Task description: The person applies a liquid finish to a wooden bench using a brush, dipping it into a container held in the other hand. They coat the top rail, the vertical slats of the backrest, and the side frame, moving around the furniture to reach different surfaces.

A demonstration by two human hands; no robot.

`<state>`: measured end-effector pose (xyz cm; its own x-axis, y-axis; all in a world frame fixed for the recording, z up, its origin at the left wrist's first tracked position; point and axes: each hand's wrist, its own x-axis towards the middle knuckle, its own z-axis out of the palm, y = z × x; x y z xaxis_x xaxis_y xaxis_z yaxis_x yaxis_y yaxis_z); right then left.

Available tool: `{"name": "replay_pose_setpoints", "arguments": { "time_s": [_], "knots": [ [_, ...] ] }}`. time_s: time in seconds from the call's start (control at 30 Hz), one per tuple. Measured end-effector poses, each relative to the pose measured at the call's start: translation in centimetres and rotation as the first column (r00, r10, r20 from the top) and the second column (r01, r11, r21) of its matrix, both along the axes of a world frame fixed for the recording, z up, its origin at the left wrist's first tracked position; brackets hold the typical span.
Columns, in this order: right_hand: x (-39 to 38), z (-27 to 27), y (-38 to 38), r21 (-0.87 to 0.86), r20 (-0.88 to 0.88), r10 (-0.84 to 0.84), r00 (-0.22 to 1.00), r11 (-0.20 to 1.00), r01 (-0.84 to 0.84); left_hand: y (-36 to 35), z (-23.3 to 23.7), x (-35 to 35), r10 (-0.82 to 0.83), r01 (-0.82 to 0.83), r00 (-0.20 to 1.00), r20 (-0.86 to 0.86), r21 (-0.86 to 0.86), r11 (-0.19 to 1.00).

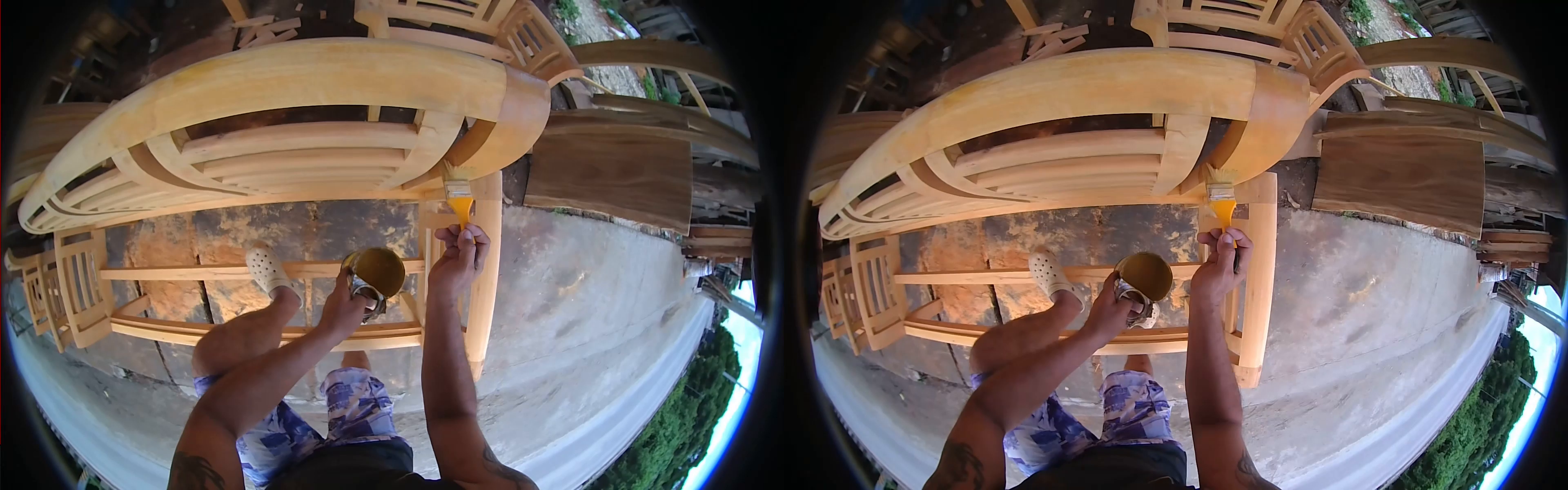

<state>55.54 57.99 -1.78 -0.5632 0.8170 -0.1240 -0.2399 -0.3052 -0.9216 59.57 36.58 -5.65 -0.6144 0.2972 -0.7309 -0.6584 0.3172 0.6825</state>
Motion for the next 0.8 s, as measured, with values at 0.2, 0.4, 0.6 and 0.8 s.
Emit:
{"name": "replay_pose_setpoints", "arguments": {
  "time_s": [0.2, 0.4, 0.6, 0.8],
  "knots": [
    [2.4, -6.7, 0.8, -0.155, 0.163, -0.005, 0.987, 0.987, 0.031, -0.6, -0.1, 0.2, -0.046, 0.045, 0.999, -0.021, -0.051, 0.998],
    [6.6, -4.9, 0.9, -0.219, 0.313, 0.301, 0.901, 0.946, -0.24, -0.8, 0.0, 0.1, -0.084, 0.081, 0.995, -0.046, -0.064, 0.995],
    [6.6, -6.1, 1.4, -0.485, 0.306, 0.433, 0.848, 0.837, -0.252, -1.1, -0.8, 0.0, 0.034, -0.035, 0.999, 0.007, 0.057, 0.998],
    [8.0, -8.9, 2.2, -0.607, 0.331, 0.701, 0.632, 0.671, -0.426, -1.4, 0.1, -0.3, 0.059, -0.065, 0.995, 0.077, 0.086, 0.994]
  ]
}}
